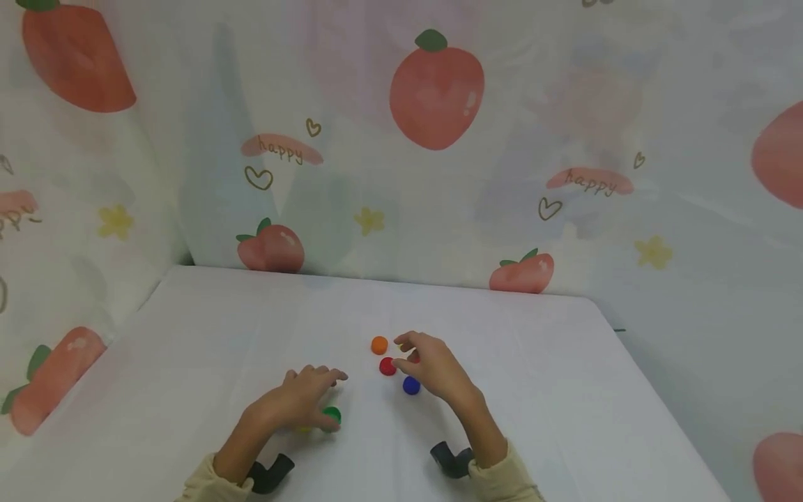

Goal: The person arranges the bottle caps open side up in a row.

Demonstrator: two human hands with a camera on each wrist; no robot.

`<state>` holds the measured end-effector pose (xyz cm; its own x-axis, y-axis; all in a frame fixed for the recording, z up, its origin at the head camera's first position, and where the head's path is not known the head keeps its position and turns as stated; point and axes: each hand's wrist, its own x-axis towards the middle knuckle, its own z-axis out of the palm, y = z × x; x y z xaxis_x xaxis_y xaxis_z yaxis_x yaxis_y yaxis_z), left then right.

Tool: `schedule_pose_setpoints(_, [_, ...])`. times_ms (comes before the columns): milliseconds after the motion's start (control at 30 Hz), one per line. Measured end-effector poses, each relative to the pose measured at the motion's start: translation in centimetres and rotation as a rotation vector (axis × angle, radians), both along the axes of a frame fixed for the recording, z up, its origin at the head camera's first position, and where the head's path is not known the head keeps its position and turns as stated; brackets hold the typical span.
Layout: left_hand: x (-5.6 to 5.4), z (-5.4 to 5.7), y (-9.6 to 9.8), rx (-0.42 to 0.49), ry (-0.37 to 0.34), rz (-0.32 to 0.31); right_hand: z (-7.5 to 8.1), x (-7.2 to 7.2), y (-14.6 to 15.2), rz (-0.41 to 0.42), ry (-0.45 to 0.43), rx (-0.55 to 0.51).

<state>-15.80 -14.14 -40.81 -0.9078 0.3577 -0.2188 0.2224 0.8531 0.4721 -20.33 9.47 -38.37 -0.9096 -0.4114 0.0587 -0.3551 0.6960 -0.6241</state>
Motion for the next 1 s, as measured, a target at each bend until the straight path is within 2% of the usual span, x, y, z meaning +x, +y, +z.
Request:
schedule_pose_setpoints(100, [-0.2, 0.0, 0.2, 0.023, 0.048, 0.044, -0.3, -0.2, 0.1, -0.014, 0.007, 0.008])
schedule_pose_setpoints(267, [-1.0, 0.4, 0.4, 0.078, 0.188, 0.155, -0.4, -0.8, 0.2, -0.004, 0.022, 0.021])
schedule_pose_setpoints(367, [-1.4, 1.1, 0.5, 0.057, 0.252, 0.204, -0.3, -1.3, -0.1, -0.022, 0.041, 0.039])
schedule_pose_setpoints(500, [-2.5, 2.3, 0.8, -0.009, 0.251, 0.260, -0.3, -2.2, -0.5, -0.052, 0.106, 0.057])
schedule_pose_setpoints(567, [-3.2, 2.7, 1.2, -0.007, 0.247, 0.270, -0.5, -2.7, -0.4, -0.056, 0.125, 0.058])
schedule_pose_setpoints(800, [-5.4, 3.4, 2.2, 0.046, 0.304, 0.264, -1.2, -4.8, -0.8, -0.005, 0.088, 0.096])
schedule_pose_setpoints(900, [-6.3, 3.5, 2.4, 0.041, 0.306, 0.277, -1.4, -5.7, -1.1, 0.011, 0.096, 0.142])
schedule_pose_setpoints(1000, [-7.2, 3.2, 2.7, 0.071, 0.279, 0.272, -1.7, -6.3, -1.2, 0.020, 0.089, 0.155])
